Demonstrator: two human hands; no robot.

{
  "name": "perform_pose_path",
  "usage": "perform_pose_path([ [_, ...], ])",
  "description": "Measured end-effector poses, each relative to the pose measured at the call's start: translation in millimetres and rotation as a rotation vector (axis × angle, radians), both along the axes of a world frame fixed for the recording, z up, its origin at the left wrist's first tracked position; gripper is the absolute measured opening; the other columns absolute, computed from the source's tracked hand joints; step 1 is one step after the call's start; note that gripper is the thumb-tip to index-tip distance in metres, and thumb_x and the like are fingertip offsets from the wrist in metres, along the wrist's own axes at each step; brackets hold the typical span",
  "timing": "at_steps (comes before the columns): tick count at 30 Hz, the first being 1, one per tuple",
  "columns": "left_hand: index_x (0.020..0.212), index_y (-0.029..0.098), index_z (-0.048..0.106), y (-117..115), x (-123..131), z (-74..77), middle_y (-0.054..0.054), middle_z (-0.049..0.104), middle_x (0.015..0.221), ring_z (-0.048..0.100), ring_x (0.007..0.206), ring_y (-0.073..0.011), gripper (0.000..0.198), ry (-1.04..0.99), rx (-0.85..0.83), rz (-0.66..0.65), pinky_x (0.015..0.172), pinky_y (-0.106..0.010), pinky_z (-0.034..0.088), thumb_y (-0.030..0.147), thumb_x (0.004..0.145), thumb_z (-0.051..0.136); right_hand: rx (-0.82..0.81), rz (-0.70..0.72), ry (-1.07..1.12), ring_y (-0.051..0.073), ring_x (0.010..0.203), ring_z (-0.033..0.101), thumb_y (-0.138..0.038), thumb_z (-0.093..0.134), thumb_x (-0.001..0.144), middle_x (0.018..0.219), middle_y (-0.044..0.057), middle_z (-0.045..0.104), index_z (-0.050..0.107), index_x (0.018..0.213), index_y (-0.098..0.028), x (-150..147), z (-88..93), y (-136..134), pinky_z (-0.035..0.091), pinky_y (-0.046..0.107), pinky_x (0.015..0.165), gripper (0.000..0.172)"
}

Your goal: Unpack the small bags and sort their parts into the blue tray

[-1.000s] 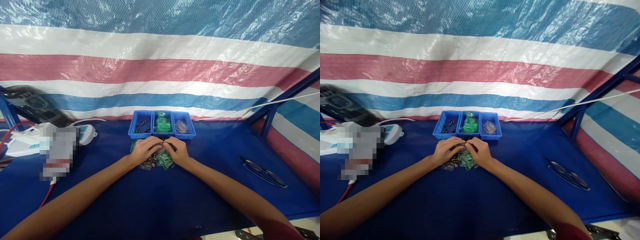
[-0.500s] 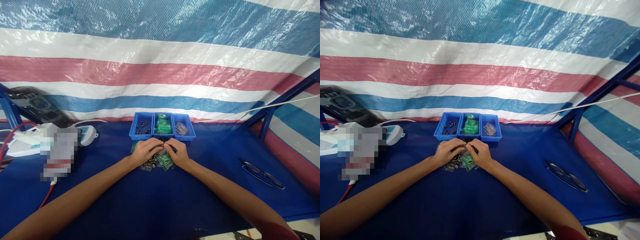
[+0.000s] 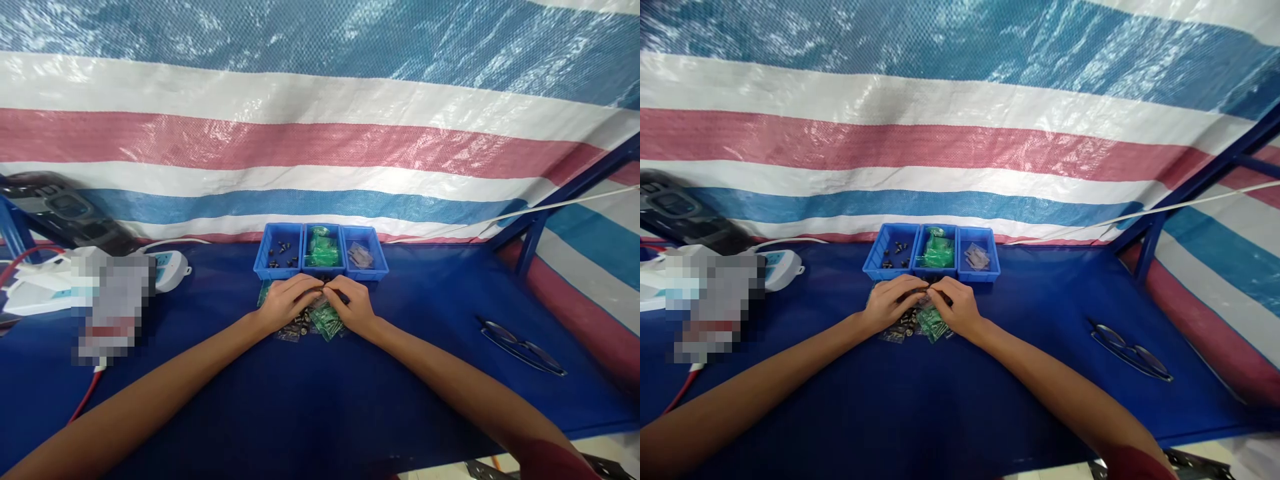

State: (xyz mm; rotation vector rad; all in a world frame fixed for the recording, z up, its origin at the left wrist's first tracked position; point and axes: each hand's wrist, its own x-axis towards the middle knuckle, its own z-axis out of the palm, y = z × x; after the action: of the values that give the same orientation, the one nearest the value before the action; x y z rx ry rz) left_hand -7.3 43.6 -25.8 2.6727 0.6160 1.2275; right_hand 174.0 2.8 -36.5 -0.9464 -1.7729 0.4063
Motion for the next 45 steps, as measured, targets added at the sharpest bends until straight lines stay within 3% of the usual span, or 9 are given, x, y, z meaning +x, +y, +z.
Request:
perform_pose_path([
  [17, 0.106, 0.019, 0.061, -1.1, -1.9, -3.1, -0.006, 0.067, 0.100, 0.065, 0.088, -0.0141, 0.020, -0.043, 0.005, 0.047, 0.074, -0.022, 0.054, 0.019, 0.086, 0.055, 0.005, -0.007, -0.015, 0.014, 0.062, 0.054, -0.026, 0.047, 0.089, 0.069, 0.003, 0.057, 0.060, 0.081, -0.018, -0.7, 2.0, -1.8, 0.045, 0.027, 0.060, 0.017],
  [24, 0.116, 0.020, 0.058, 0.2, -3.2, -3.4, -0.005, 0.067, 0.100, 0.064, 0.089, -0.0139, 0.029, -0.024, 0.010, 0.008, 0.075, -0.023, 0.054, 0.016, 0.087, 0.055, -0.003, -0.017, -0.012, 0.014, 0.061, 0.053, -0.026, 0.047, 0.089, 0.068, 0.003, 0.056, 0.060, 0.081, -0.018, -0.9, 1.9, -2.0, 0.045, 0.027, 0.059, 0.018],
  [37, 0.105, 0.017, 0.059, 1.4, -2.2, -7.7, -0.004, 0.071, 0.089, 0.068, 0.074, -0.0127, 0.018, -0.060, 0.033, 0.056, 0.068, -0.020, 0.055, 0.022, 0.090, 0.052, -0.005, -0.014, -0.009, 0.014, 0.064, 0.056, -0.025, 0.049, 0.089, 0.073, 0.004, 0.061, 0.063, 0.092, -0.018, -0.7, 2.9, -3.5, 0.047, 0.027, 0.061, 0.016],
  [45, 0.107, 0.018, 0.059, 2.1, -1.6, -7.3, -0.003, 0.071, 0.087, 0.067, 0.067, -0.0111, 0.020, -0.038, 0.017, 0.053, 0.061, -0.018, 0.052, 0.025, 0.092, 0.047, 0.027, -0.009, -0.007, 0.013, 0.058, 0.052, -0.028, 0.051, 0.088, 0.066, 0.001, 0.056, 0.062, 0.098, -0.019, -1.3, -1.2, -0.7, 0.046, 0.026, 0.056, 0.017],
])
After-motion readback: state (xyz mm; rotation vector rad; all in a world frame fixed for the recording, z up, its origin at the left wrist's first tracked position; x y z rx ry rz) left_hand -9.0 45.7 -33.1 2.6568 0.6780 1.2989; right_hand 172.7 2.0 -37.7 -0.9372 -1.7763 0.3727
